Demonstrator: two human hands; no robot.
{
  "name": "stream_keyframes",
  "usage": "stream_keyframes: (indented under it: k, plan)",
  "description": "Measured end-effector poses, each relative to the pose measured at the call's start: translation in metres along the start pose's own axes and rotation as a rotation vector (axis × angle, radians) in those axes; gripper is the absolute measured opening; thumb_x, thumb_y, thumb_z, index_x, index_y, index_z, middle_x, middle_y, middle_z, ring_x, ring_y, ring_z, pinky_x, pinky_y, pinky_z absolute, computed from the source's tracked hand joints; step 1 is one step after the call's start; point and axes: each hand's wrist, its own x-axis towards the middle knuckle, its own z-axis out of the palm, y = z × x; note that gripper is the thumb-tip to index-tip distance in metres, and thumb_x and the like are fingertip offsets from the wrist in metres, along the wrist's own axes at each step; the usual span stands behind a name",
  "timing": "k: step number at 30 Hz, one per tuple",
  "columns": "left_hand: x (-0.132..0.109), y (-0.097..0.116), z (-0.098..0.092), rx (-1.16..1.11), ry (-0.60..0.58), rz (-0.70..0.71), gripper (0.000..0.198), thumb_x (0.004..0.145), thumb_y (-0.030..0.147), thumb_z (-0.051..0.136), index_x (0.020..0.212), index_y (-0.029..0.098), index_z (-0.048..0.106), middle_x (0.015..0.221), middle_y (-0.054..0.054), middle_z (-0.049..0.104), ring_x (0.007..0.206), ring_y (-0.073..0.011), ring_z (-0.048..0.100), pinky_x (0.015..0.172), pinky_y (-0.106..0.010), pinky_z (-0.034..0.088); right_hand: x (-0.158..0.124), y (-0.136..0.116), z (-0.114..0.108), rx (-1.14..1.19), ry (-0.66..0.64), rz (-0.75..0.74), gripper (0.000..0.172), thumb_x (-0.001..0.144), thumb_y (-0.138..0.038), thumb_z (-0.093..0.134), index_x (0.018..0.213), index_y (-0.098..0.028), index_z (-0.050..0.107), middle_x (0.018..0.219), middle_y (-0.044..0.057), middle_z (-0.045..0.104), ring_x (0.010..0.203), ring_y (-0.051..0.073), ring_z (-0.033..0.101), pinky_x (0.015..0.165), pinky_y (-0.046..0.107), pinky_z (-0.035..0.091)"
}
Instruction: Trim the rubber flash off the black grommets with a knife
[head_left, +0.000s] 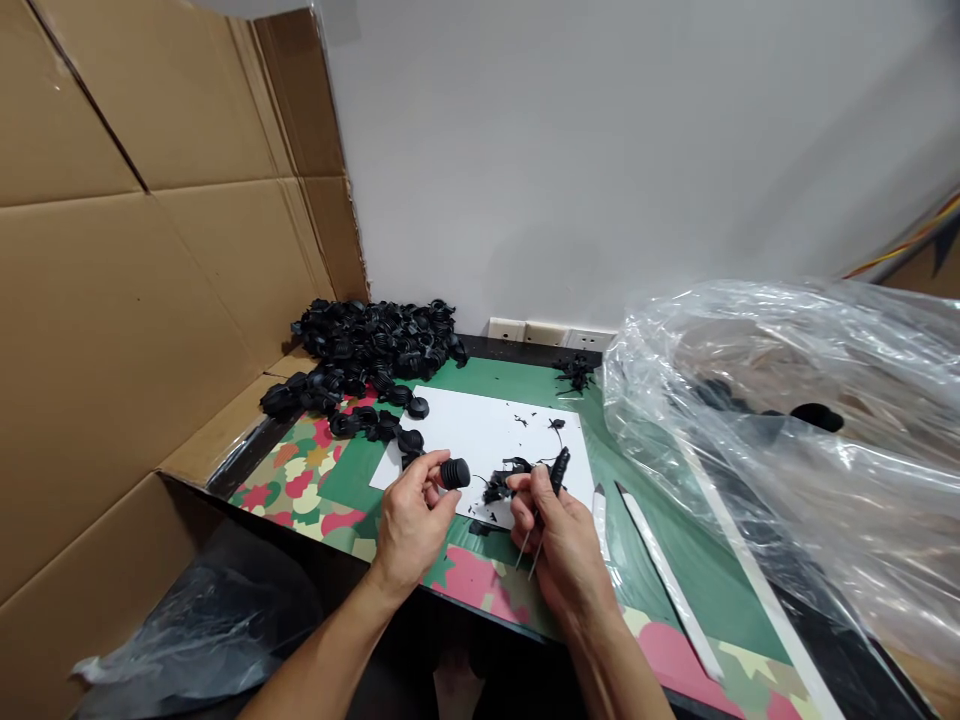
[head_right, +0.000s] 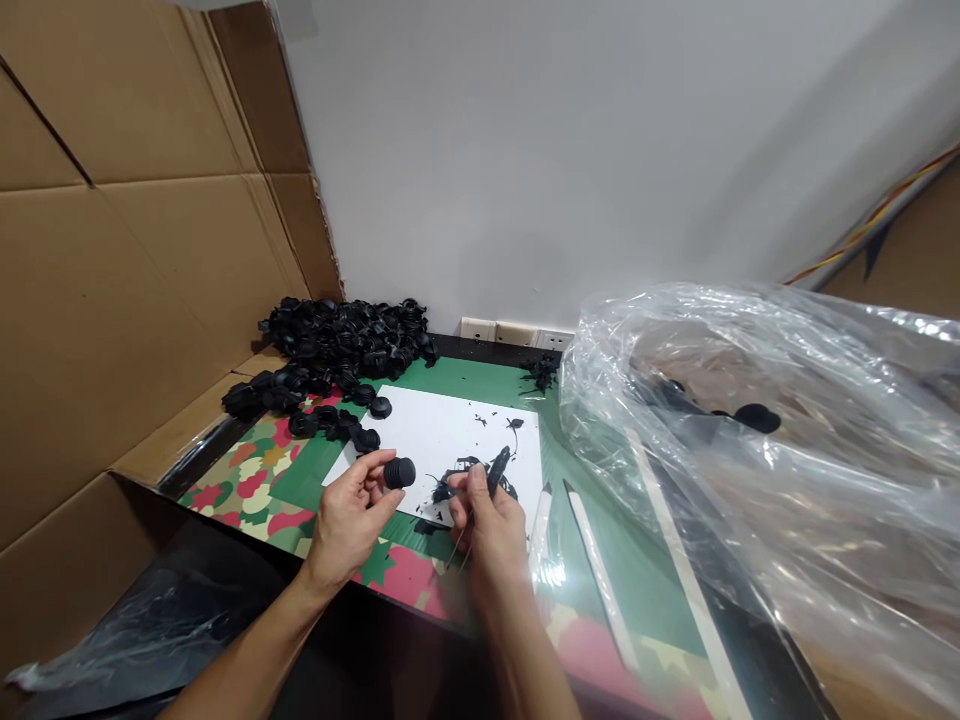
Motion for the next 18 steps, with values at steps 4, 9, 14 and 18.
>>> stream_keyframes:
  k: [4,9,14,18]
  plan:
    - [0.000,0.004,-0.001,-0.040,0.014,-0.034,0.038,0.060,0.013,0.065,0.097,0.020,0.068,0.064,0.004,0.061,0.050,-0.0083,0.045,0.054,-0.023,0.043,0.001,-0.001,0.000,-0.004,0.015,0.013,0.050,0.063,-0.060,0.074,0.073,-0.013,0.063,0.042,-0.008,0.041,0.036,0.005,0.031,0.037,0.020,0.023]
    - [0.008,0.009,-0.007,-0.545,-0.170,-0.406,0.039,0.053,0.019,0.075,0.091,0.013,0.065,0.069,-0.001,0.062,0.050,-0.0082,0.051,0.039,-0.018,0.033,0.001,-0.001,-0.001,-0.006,-0.005,0.004,0.049,0.063,-0.061,0.073,0.074,-0.014,0.062,0.043,-0.008,0.040,0.036,0.005,0.032,0.037,0.020,0.023]
    - [0.013,0.010,-0.010,-0.792,-0.220,-0.573,0.035,0.053,0.016,0.078,0.086,0.012,0.065,0.068,0.000,0.057,0.044,-0.0041,0.046,0.035,-0.016,0.024,0.001,0.000,-0.002,-0.015,-0.024,-0.003,0.051,0.063,-0.062,0.073,0.074,-0.014,0.063,0.043,-0.008,0.041,0.037,0.005,0.033,0.038,0.019,0.022]
    - [0.013,0.009,-0.010,-0.795,-0.245,-0.558,0.034,0.054,0.016,0.078,0.086,0.012,0.065,0.071,0.000,0.058,0.043,-0.0033,0.045,0.035,-0.015,0.024,-0.001,-0.001,0.001,-0.080,-0.057,-0.034,0.056,0.059,-0.066,0.072,0.072,-0.012,0.064,0.041,-0.006,0.043,0.040,0.006,0.033,0.040,0.019,0.023]
